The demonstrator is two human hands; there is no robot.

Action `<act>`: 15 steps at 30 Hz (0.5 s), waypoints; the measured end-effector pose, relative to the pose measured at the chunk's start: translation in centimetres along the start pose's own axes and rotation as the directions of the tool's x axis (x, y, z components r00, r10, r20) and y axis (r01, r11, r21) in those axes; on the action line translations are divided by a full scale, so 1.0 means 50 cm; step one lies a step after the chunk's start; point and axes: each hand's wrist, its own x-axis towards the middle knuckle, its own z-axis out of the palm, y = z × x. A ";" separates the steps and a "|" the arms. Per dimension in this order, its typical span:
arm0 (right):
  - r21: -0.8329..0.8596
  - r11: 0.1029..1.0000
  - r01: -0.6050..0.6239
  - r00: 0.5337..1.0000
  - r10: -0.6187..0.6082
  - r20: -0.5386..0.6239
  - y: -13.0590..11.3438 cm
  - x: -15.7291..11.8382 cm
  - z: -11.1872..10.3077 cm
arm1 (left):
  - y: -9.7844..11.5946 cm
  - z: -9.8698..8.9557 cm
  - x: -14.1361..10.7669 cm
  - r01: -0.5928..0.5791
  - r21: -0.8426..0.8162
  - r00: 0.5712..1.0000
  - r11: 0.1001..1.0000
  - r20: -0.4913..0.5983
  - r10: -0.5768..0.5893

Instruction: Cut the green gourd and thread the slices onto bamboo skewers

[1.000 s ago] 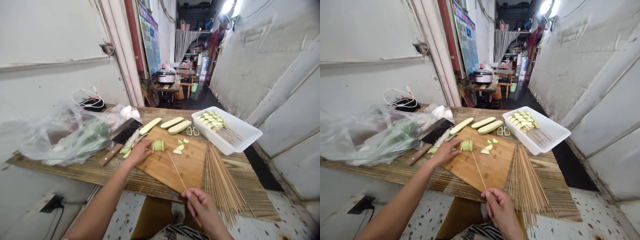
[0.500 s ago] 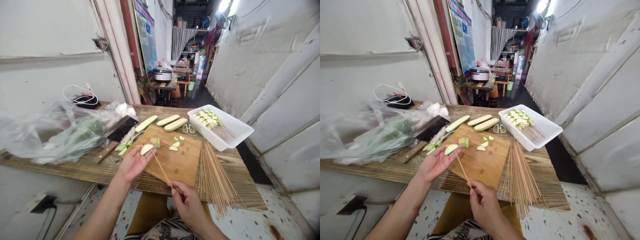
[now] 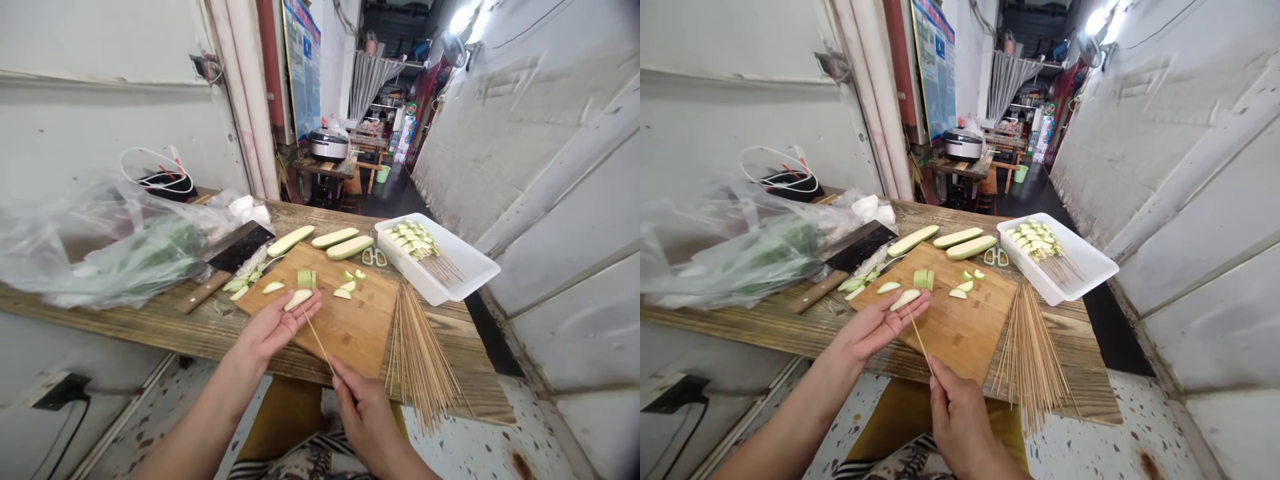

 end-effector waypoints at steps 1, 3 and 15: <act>0.000 1.000 -0.005 1.000 0.005 -0.001 0.000 0.001 0.000 | 0.000 0.001 -0.002 -0.006 0.002 1.000 1.000 0.003 0.006; 0.000 1.000 -0.009 1.000 0.009 -0.004 0.001 0.002 -0.001 | -0.001 0.004 -0.005 -0.014 0.009 1.000 1.000 0.014 0.014; -0.035 0.998 0.046 0.999 -0.046 -0.004 -0.007 0.008 -0.010 | 0.000 0.021 -0.017 -0.018 0.021 1.000 1.000 0.024 0.017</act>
